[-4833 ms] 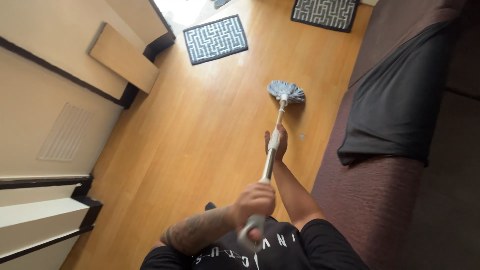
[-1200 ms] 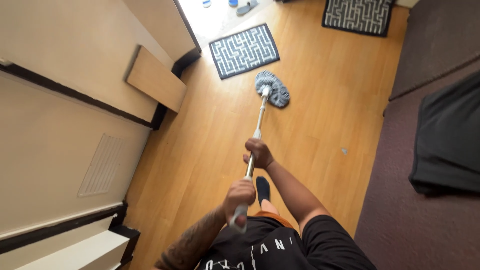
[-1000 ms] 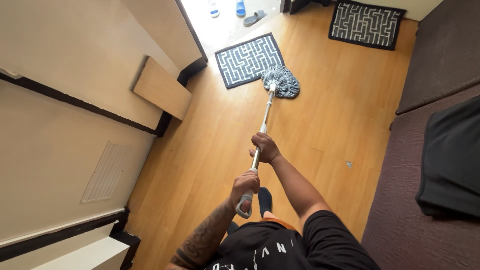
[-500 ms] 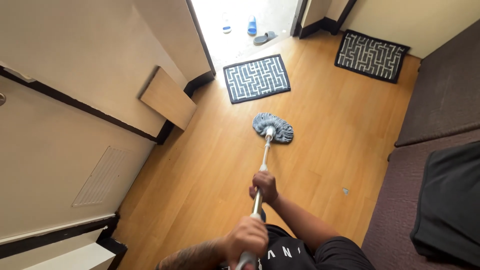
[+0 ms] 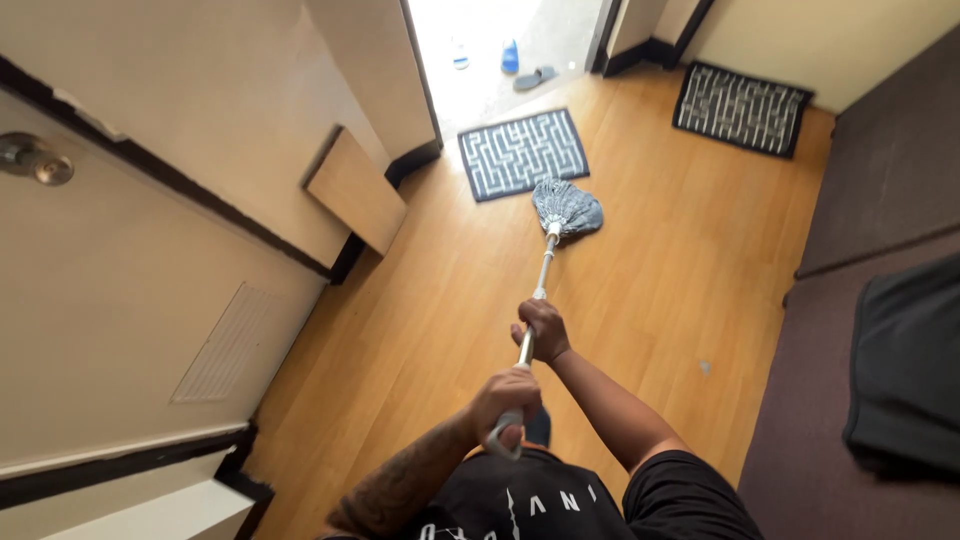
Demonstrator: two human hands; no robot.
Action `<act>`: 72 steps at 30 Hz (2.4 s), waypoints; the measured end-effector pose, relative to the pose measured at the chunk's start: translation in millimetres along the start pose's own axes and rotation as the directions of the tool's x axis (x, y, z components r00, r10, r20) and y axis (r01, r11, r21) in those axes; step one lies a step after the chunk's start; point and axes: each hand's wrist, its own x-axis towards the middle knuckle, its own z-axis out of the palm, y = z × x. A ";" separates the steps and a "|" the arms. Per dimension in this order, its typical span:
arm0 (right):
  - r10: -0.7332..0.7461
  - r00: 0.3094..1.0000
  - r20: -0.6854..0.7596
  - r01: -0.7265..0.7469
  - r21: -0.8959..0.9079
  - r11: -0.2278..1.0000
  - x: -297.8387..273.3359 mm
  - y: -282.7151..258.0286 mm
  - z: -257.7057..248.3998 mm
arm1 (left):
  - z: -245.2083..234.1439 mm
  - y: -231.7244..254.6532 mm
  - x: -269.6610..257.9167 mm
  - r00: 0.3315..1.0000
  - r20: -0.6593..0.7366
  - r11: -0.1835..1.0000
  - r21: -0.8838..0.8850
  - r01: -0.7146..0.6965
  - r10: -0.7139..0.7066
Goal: Mopping the wooden floor and arranging floor mats in an entryway.
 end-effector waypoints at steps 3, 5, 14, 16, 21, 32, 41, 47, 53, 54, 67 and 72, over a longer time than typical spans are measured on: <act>-0.081 0.996 -0.035 0.081 0.003 0.997 -38.9 -66.5 23.6 | -13.3 64.7 -51.8 0.985 0.168 0.999 0.018 -0.026 0.023; -0.093 0.995 -0.035 0.096 0.073 0.993 -66.6 -115.6 37.3 | -24.6 102.7 -78.7 0.969 0.248 0.999 -0.047 -0.002 0.014; -0.196 0.970 -0.143 0.223 0.212 0.951 -76.3 -161.9 70.5 | -31.7 108.1 -113.0 0.937 0.284 0.972 -0.179 -0.155 0.202; -0.203 0.967 -0.152 0.231 0.205 0.951 -60.3 -156.6 67.8 | -33.4 86.5 -115.3 0.945 0.220 0.958 -0.206 -0.198 0.242; -0.168 0.978 -0.125 0.183 0.126 0.975 -13.1 -102.2 92.4 | -64.2 34.2 -101.0 0.985 0.028 0.972 -0.169 -0.164 0.171; -0.152 0.977 0.148 0.140 0.091 0.986 -0.3 -86.7 110.6 | -73.2 59.4 -119.4 0.991 -0.129 1.000 0.023 -0.019 0.021; -0.211 0.974 0.084 0.179 0.282 0.943 -58.7 -216.7 129.5 | -74.2 153.0 -184.6 0.998 0.057 0.993 -0.113 -0.028 0.035; -0.227 0.972 0.066 0.208 0.214 0.954 -39.2 -175.2 164.7 | -75.1 103.8 -203.5 0.986 -0.135 0.993 -0.050 -0.104 0.097; -0.221 0.965 0.144 0.193 0.187 0.963 0.2 -130.8 183.7 | -98.6 64.7 -188.3 0.988 -0.150 0.998 0.055 -0.025 0.033; -0.211 0.964 0.161 0.181 0.186 0.966 5.5 -134.1 183.5 | -104.7 70.2 -184.4 0.986 -0.168 0.998 0.056 -0.002 0.011; -0.270 0.944 0.189 0.174 0.409 0.896 -89.0 -284.4 215.9 | -96.3 214.5 -287.5 0.992 0.001 0.981 0.146 0.125 -0.127; -0.311 0.927 0.210 0.203 0.415 0.887 -51.6 -270.8 215.7 | -103.3 184.1 -267.6 0.957 -0.262 0.993 0.043 -0.114 0.121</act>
